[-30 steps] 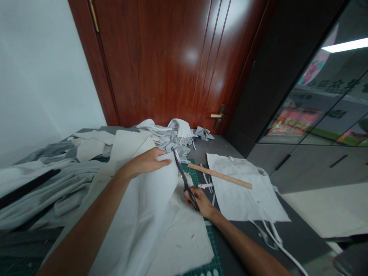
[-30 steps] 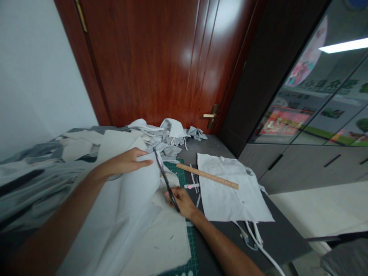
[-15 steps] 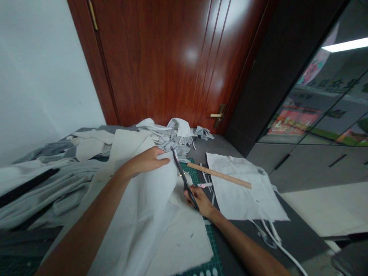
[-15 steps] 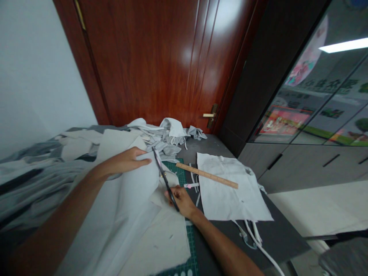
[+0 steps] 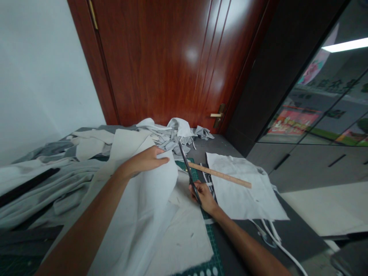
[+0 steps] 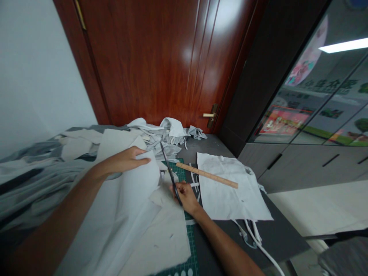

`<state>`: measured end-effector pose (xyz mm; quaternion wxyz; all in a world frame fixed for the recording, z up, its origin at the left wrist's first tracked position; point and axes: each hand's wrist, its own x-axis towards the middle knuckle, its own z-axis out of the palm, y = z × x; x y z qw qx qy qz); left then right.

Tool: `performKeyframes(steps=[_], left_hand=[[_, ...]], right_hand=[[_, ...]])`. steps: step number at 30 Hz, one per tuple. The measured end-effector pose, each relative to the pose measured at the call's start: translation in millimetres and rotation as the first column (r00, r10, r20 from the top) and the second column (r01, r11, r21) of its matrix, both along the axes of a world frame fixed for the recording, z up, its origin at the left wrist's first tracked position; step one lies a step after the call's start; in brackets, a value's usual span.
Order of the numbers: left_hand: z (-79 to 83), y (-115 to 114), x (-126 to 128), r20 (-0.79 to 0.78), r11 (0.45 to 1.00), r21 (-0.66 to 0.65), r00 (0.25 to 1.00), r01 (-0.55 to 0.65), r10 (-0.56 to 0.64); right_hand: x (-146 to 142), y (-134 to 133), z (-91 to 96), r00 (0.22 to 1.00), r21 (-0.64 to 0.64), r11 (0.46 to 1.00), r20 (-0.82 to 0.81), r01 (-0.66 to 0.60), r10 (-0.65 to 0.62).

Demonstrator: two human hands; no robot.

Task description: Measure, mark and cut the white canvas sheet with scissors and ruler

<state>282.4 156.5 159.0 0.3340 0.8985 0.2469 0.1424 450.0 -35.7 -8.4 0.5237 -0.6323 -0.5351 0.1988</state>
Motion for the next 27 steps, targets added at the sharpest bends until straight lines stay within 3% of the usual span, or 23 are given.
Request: performKeyframes(steps=[3, 6, 9, 11, 13, 18, 23, 27], left_hand=[[1.0, 0.0, -0.3, -0.014, 1.0, 0.016, 1.0, -0.023, 0.023], [2.9, -1.0, -1.2, -0.037, 0.999, 0.046, 0.999, -0.024, 0.026], [4.3, -1.3, -2.6, -0.034, 0.997, 0.077, 0.999, -0.001, 0.004], [4.5, -0.6, -3.6, -0.032, 0.996, 0.084, 0.999, 0.029, -0.027], [4.2, 0.5, -4.3, -0.033, 0.996, 0.08, 0.998, 0.046, -0.044], [5.2, 1.0, -5.8, 0.002, 0.997, 0.08, 1.0, 0.016, -0.016], [7.7, -0.4, -7.0, 0.002, 0.998, 0.05, 1.0, 0.031, -0.032], [7.8, -0.9, -6.8, 0.022, 1.0, 0.011, 0.999, 0.027, -0.027]], right_hand=[[15.4, -0.2, -1.1, 0.986, 0.025, 0.987, 0.055, 0.157, -0.158], [35.9, -3.2, 3.1, 0.915, 0.06, 0.947, 0.247, 0.316, -0.32], [53.9, -8.8, 10.7, 0.725, 0.117, 0.893, 0.543, 0.435, -0.424], [61.1, -12.0, 14.1, 0.596, 0.105, 0.86, 0.679, 0.499, -0.429], [64.6, -13.5, 15.0, 0.527, 0.051, 0.831, 0.751, 0.554, -0.398], [67.3, -13.8, 14.2, 0.511, -0.077, 0.783, 0.796, 0.618, -0.324], [71.5, -17.4, 17.2, 0.464, -0.124, 0.734, 0.84, 0.667, -0.28], [71.7, -20.6, 15.3, 0.476, -0.186, 0.71, 0.848, 0.679, -0.233]])
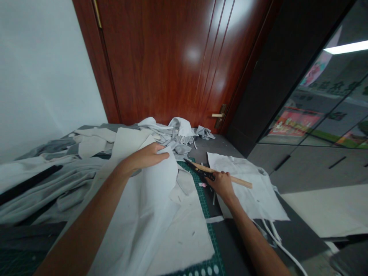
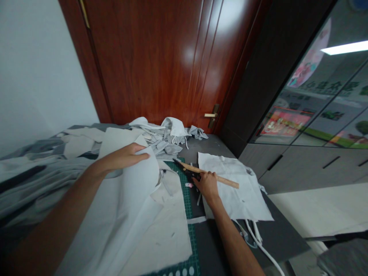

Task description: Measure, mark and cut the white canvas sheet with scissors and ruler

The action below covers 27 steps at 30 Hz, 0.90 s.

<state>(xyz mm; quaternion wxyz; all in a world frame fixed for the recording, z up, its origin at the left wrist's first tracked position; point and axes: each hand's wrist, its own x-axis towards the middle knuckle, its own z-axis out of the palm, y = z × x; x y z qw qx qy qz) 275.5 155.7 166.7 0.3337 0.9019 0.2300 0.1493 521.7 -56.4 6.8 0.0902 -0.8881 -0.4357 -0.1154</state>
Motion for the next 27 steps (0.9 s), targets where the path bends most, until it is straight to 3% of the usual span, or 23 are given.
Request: performKeyframes(steps=[9, 16, 18, 20, 21, 23, 25, 27], left_hand=[[-1.2, 0.7, 2.5, -0.025, 1.0, 0.016, 1.0, -0.019, 0.019], [-4.0, 4.7, 3.6, -0.038, 0.999, 0.051, 0.999, -0.003, 0.005], [-4.6, 6.3, 3.3, -0.053, 0.999, 0.048, 0.999, -0.002, 0.005], [-5.4, 7.7, 3.0, -0.055, 0.999, 0.054, 0.998, 0.006, -0.003], [-5.8, 8.1, 3.1, -0.045, 0.998, 0.061, 0.999, 0.02, -0.017], [-6.5, 7.5, 3.6, -0.025, 0.994, 0.063, 0.996, 0.088, -0.087], [-6.9, 4.9, 5.0, -0.016, 0.983, 0.042, 0.984, 0.178, -0.177], [-6.6, 1.3, 6.8, 0.008, 0.971, 0.021, 0.971, 0.238, -0.238]], right_hand=[[-16.7, -7.1, 5.6, 0.998, -0.01, 0.998, 0.013, 0.058, -0.058], [-35.8, -13.9, 5.6, 0.998, -0.114, 0.993, 0.05, 0.033, -0.028], [-37.3, -13.3, 9.0, 0.999, -0.053, 0.998, 0.049, 0.019, -0.016], [-38.3, -10.7, 13.4, 0.997, 0.095, 0.993, 0.024, -0.073, 0.071], [-39.6, -8.8, 15.0, 0.987, 0.192, 0.968, -0.002, -0.159, 0.162], [-45.6, -4.2, 14.6, 0.916, 0.392, 0.854, -0.061, -0.343, 0.396], [-56.4, 1.3, 7.8, 0.791, 0.527, 0.719, -0.133, -0.454, 0.597], [-70.0, 7.4, -4.5, 0.652, 0.582, 0.646, -0.243, -0.495, 0.718]])
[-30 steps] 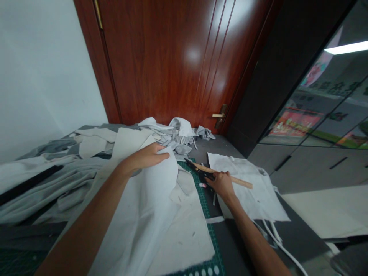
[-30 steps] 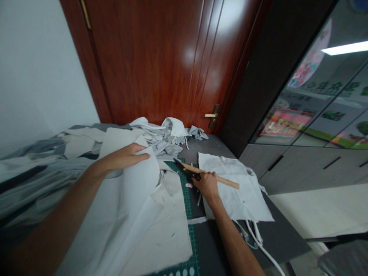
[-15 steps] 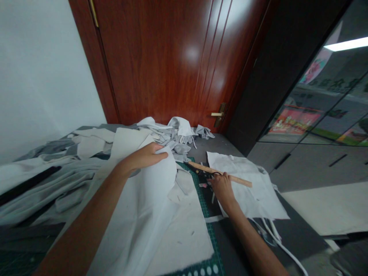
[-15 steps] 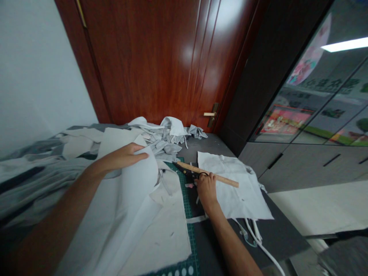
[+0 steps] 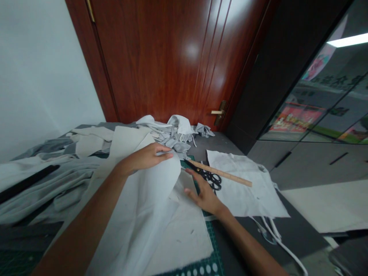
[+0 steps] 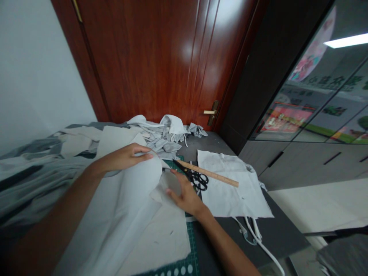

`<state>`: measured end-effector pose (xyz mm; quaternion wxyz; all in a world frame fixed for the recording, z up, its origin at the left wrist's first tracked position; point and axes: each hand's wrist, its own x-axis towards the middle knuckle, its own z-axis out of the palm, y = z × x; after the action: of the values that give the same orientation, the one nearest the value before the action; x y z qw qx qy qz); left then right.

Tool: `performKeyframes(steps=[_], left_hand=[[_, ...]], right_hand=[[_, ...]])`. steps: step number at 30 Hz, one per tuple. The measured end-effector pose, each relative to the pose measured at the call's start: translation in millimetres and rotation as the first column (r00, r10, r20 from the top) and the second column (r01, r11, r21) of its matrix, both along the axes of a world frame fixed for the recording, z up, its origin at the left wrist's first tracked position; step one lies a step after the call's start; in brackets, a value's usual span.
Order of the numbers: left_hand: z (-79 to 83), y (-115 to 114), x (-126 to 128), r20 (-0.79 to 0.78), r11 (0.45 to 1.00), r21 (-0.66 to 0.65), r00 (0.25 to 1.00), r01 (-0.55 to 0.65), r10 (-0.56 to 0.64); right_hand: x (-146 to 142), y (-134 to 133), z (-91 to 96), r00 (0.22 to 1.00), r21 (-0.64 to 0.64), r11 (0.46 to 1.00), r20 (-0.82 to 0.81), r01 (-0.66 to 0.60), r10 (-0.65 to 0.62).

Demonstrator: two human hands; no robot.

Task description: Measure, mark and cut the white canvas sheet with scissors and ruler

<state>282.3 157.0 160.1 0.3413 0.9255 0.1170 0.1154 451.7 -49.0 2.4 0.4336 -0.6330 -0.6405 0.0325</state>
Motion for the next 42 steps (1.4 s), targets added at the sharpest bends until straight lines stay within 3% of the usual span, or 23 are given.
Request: performKeyframes(steps=[3, 6, 9, 12, 16, 18, 21, 25, 27, 29, 31, 34, 36, 37, 40, 42], left_hand=[[2.8, -5.1, 1.8, 0.113, 1.0, -0.008, 0.994, 0.016, -0.015], [7.7, -8.3, 0.7, 0.214, 1.0, 0.008, 0.977, -0.008, 0.006], [11.2, -10.4, -1.4, 0.276, 0.998, 0.035, 0.961, -0.049, 0.037], [12.9, -12.8, -2.6, 0.325, 0.996, 0.061, 0.945, -0.071, 0.048], [17.1, -12.3, -5.5, 0.387, 0.987, 0.093, 0.918, -0.13, 0.084], [18.2, -8.0, -8.1, 0.406, 0.978, 0.1, 0.905, -0.183, 0.128], [13.3, 4.4, -12.9, 0.375, 0.961, 0.073, 0.9, -0.267, 0.222], [-4.4, 27.9, -25.6, 0.258, 0.927, 0.041, 0.9, -0.373, 0.351], [-15.7, 38.2, -35.8, 0.121, 0.95, -0.039, 0.942, -0.311, 0.314], [-29.8, 44.8, -45.7, -0.006, 0.97, -0.147, 0.981, -0.195, 0.196], [-48.8, 48.0, -52.1, -0.056, 0.98, -0.164, 0.993, -0.115, 0.107], [-84.6, 51.3, -54.1, -0.057, 0.983, 0.02, 0.981, -0.184, 0.185], [-107.3, 54.7, -55.4, -0.059, 0.968, 0.105, 0.97, -0.229, 0.236], [-116.5, 56.5, -58.0, -0.049, 0.945, 0.209, 0.962, -0.252, 0.268], [-133.2, 58.2, -76.8, -0.033, 0.852, 0.431, 0.938, -0.298, 0.345], [-137.2, 54.1, -97.0, -0.042, 0.824, 0.478, 0.929, -0.304, 0.367]], right_hand=[[-17.9, 8.6, -19.8, 0.966, -0.076, 0.973, -0.164, -0.217, 0.202], [-28.7, 14.0, -26.9, 0.944, -0.098, 0.958, -0.223, -0.269, 0.242], [-36.5, 15.7, -17.1, 0.943, -0.072, 0.972, -0.266, -0.224, 0.198], [-44.6, 15.9, -2.4, 0.92, -0.039, 0.957, -0.291, -0.286, 0.263], [-48.0, 13.0, 6.2, 0.751, -0.017, 0.898, -0.554, -0.441, 0.358], [-43.6, 9.8, 7.5, 0.706, -0.023, 0.915, -0.644, -0.403, 0.295], [-31.4, 4.9, 10.9, 0.756, -0.036, 0.966, -0.631, -0.256, 0.176], [-9.4, 0.1, 20.7, 0.765, -0.036, 0.993, -0.641, -0.111, 0.062], [4.0, -3.1, 26.4, 0.737, -0.048, 0.997, -0.676, -0.066, 0.016], [18.4, -7.2, 30.3, 0.723, -0.079, 0.994, -0.69, -0.075, 0.0], [32.5, -10.9, 30.5, 0.761, -0.139, 0.985, -0.649, -0.106, -0.01], [51.1, -14.0, 22.7, 0.874, -0.248, 0.967, -0.482, -0.064, -0.065], [61.5, -14.8, 14.7, 0.927, -0.321, 0.947, -0.357, -0.001, -0.12], [65.9, -15.2, 10.8, 0.941, -0.352, 0.936, -0.311, 0.021, -0.137], [74.2, -15.8, 2.0, 0.955, -0.387, 0.921, -0.258, 0.037, -0.147], [75.3, -13.3, -1.0, 0.954, -0.378, 0.925, -0.263, 0.039, -0.148]])
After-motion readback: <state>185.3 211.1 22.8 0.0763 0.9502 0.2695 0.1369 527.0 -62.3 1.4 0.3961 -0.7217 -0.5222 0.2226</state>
